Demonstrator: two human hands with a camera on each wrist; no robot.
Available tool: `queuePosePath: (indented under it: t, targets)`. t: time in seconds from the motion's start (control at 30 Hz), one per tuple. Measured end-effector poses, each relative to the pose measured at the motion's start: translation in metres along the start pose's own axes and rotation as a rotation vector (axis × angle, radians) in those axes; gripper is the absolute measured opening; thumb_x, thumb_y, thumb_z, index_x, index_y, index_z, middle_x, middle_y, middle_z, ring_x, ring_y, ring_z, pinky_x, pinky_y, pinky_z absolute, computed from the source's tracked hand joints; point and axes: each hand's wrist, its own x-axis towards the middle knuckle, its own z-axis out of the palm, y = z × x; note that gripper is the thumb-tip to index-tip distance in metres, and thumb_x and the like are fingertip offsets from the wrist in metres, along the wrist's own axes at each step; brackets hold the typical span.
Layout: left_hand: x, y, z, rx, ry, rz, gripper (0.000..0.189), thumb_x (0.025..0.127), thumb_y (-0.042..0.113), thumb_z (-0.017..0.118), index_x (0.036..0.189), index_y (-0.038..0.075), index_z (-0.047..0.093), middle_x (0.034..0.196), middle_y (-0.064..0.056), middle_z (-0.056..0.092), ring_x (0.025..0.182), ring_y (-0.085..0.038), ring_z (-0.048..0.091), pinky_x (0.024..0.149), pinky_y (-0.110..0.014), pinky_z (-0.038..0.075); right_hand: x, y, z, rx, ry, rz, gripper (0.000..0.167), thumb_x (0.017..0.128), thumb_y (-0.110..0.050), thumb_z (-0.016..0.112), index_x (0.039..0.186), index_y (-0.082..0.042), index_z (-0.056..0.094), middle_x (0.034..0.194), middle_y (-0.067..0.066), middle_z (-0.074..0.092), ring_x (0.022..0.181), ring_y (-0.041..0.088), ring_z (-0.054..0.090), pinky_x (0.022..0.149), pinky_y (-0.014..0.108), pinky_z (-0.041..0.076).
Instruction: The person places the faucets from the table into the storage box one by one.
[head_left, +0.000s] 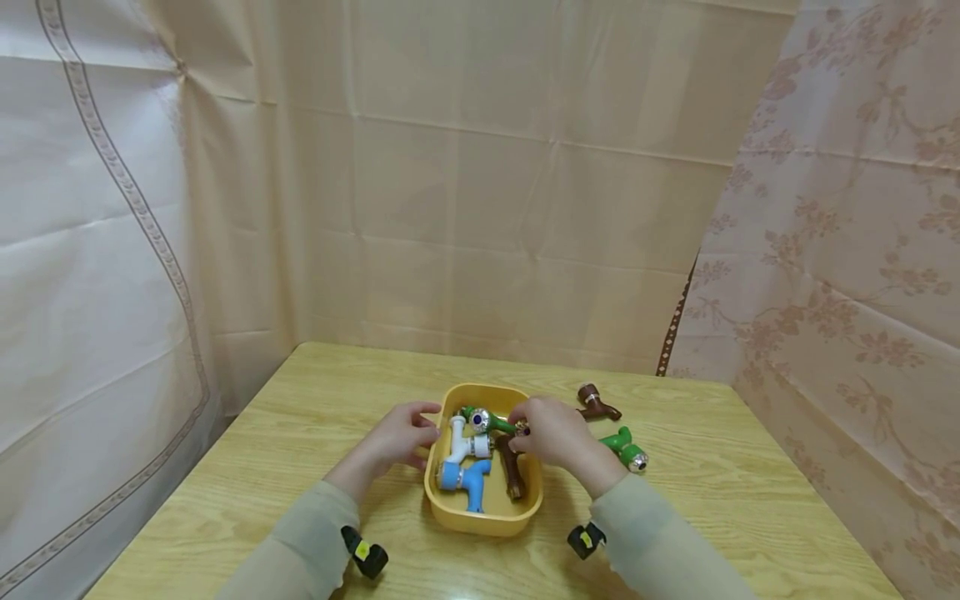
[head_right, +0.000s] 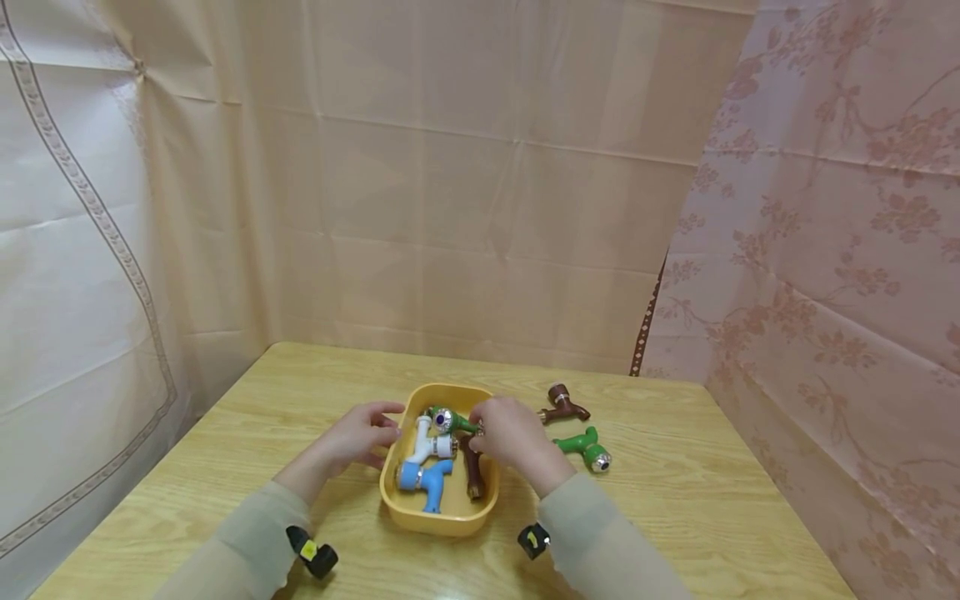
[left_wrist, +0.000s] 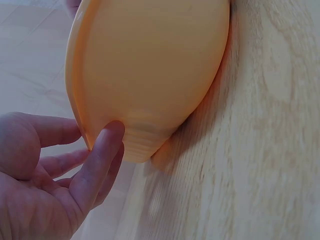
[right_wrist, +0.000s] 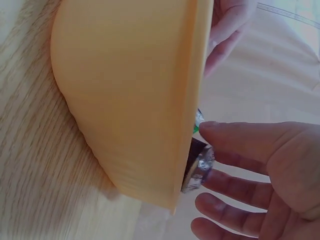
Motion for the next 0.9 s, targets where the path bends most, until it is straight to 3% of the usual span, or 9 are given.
queuePosePath:
  t: [0.4,0.63,0.9]
  targets:
    - [0.0,0.001,0.0,-0.002,0.0,-0.008,0.052,0.098,0.005,0.064,0.148,0.006,0.05,0.11,-0.016,0.06,0.09,-0.027,0.064,0.065,-0.039,0.062,-0.003,0.002,-0.004,0.001,0.026,-0.004,0.03,0.089,-0.031,0.08,0.112,-0.013,0.077,0.105,0.002,0.072,0.094,0.021,0.067,0.08,0.043,0.057]
    - [-0.001,0.0,0.0,-0.003,-0.005,-0.008,0.053,0.098,0.005,0.064,0.148,0.005,0.049,0.11,-0.016,0.06,0.089,-0.027,0.064,0.065,-0.039,0.062,-0.003,0.003,-0.007,0.023,0.02,0.037,0.034,0.09,-0.035,0.079,0.117,-0.014,0.075,0.111,0.004,0.072,0.098,0.022,0.066,0.082,0.043,0.057]
    - [-0.001,0.001,0.001,-0.001,0.004,-0.01,0.052,0.098,0.006,0.064,0.148,0.005,0.049,0.111,-0.016,0.06,0.091,-0.027,0.064,0.065,-0.039,0.062,-0.005,0.003,-0.014,0.038,0.037,0.05,0.036,0.09,-0.037,0.079,0.118,-0.015,0.074,0.111,0.004,0.071,0.097,0.022,0.066,0.079,0.042,0.057]
